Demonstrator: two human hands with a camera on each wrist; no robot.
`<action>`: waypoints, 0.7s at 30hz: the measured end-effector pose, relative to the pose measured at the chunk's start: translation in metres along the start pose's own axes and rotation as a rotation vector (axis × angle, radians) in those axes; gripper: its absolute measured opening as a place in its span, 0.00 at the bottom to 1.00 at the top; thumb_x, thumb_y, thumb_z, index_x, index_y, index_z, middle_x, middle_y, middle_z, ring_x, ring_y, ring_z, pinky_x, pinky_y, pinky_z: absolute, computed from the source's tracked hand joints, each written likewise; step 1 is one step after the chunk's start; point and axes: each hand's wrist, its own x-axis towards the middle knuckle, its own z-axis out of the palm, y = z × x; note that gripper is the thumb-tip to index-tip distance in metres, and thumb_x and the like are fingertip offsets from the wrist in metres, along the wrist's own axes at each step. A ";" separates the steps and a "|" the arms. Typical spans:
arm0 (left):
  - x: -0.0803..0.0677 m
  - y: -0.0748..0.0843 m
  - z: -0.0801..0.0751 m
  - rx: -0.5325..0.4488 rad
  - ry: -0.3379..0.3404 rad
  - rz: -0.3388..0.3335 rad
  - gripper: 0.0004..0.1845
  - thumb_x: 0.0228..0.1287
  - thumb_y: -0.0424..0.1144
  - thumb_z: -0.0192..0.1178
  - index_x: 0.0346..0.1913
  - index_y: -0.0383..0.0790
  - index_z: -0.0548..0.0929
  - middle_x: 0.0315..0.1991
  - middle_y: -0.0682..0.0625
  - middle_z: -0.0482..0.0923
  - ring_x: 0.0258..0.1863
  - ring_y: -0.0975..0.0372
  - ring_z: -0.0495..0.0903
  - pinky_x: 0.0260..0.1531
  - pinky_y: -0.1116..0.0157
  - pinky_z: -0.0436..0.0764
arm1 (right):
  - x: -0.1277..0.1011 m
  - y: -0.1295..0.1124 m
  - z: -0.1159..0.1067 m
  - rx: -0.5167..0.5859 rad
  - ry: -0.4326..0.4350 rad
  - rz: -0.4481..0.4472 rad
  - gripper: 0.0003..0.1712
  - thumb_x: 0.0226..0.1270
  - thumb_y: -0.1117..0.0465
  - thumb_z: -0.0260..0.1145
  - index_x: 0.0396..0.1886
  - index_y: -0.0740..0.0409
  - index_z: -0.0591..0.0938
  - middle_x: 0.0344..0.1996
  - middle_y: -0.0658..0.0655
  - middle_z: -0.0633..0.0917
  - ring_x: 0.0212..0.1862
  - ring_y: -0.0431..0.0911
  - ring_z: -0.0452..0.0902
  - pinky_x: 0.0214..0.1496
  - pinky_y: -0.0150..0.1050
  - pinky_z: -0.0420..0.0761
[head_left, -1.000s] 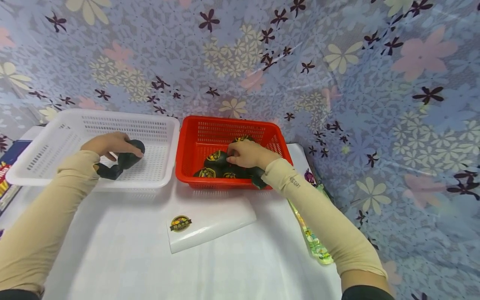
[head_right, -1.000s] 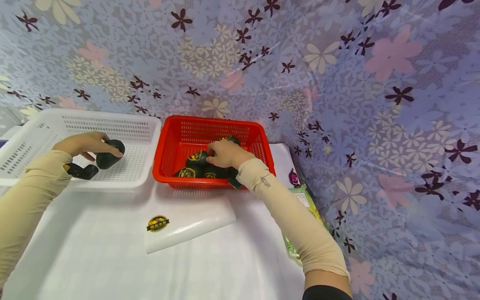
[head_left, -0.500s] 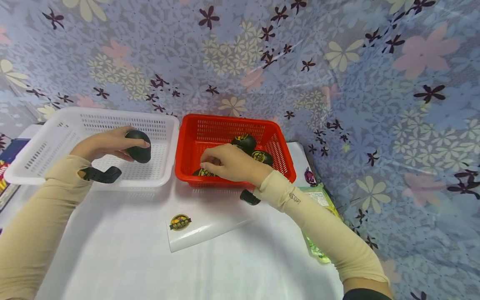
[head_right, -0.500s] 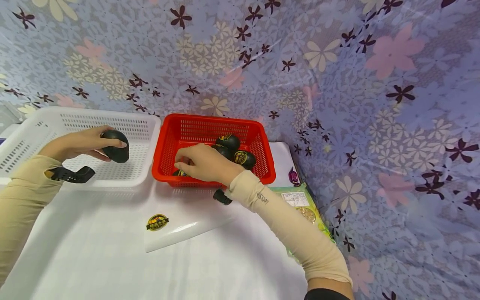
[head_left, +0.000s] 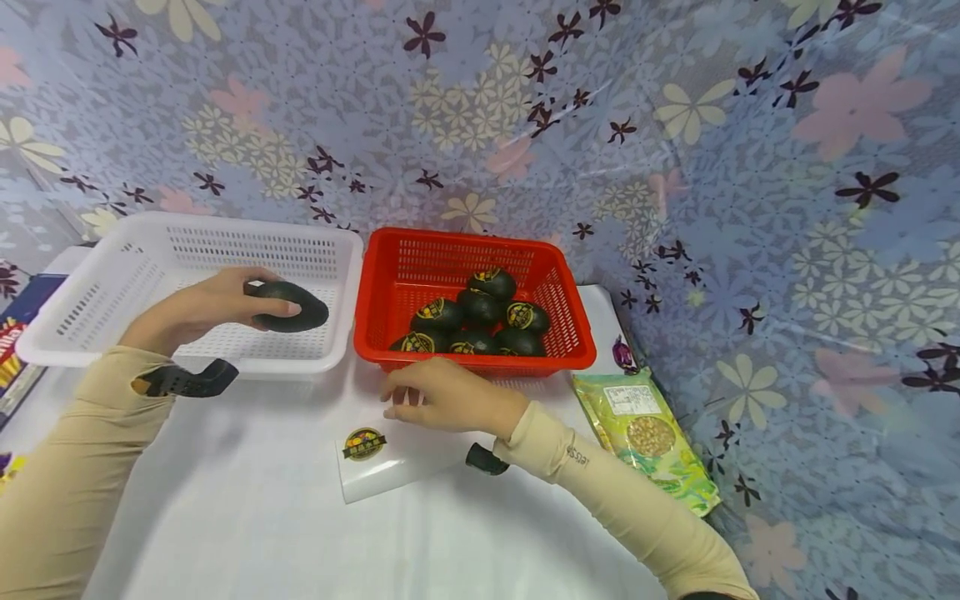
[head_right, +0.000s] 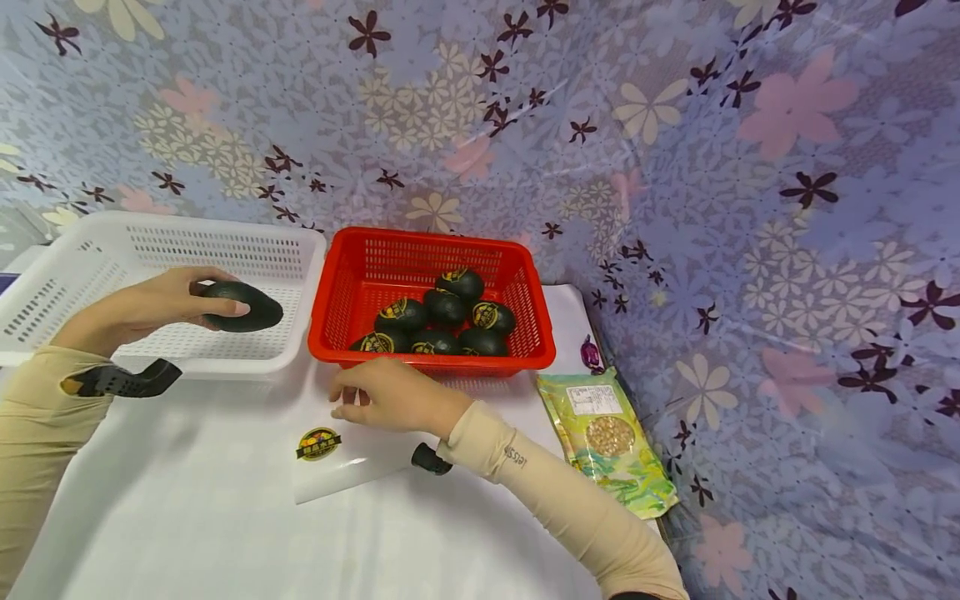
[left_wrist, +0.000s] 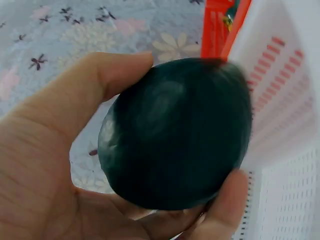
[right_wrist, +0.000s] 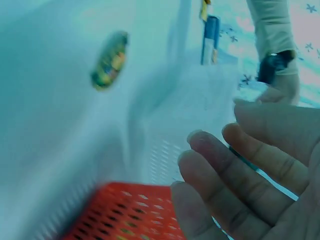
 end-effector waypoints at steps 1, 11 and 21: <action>-0.002 0.000 0.002 -0.012 -0.002 0.011 0.43 0.69 0.48 0.63 0.74 0.26 0.56 0.60 0.33 0.74 0.46 0.59 0.82 0.55 0.56 0.84 | 0.000 0.001 0.005 0.010 -0.018 0.011 0.14 0.67 0.57 0.70 0.51 0.55 0.85 0.38 0.50 0.88 0.39 0.38 0.79 0.45 0.27 0.82; -0.026 0.001 0.032 -0.062 0.115 0.119 0.40 0.60 0.41 0.70 0.72 0.36 0.64 0.64 0.32 0.70 0.57 0.47 0.73 0.43 0.67 0.77 | 0.000 0.015 0.050 0.034 -0.093 0.092 0.19 0.60 0.56 0.76 0.51 0.52 0.85 0.44 0.50 0.87 0.42 0.40 0.78 0.45 0.24 0.76; -0.044 -0.002 0.044 -0.115 0.173 0.076 0.38 0.68 0.49 0.62 0.73 0.35 0.61 0.60 0.37 0.74 0.47 0.68 0.75 0.47 0.67 0.74 | 0.009 0.030 0.085 -0.015 -0.027 0.087 0.25 0.56 0.48 0.78 0.53 0.45 0.83 0.40 0.45 0.81 0.36 0.34 0.70 0.39 0.22 0.69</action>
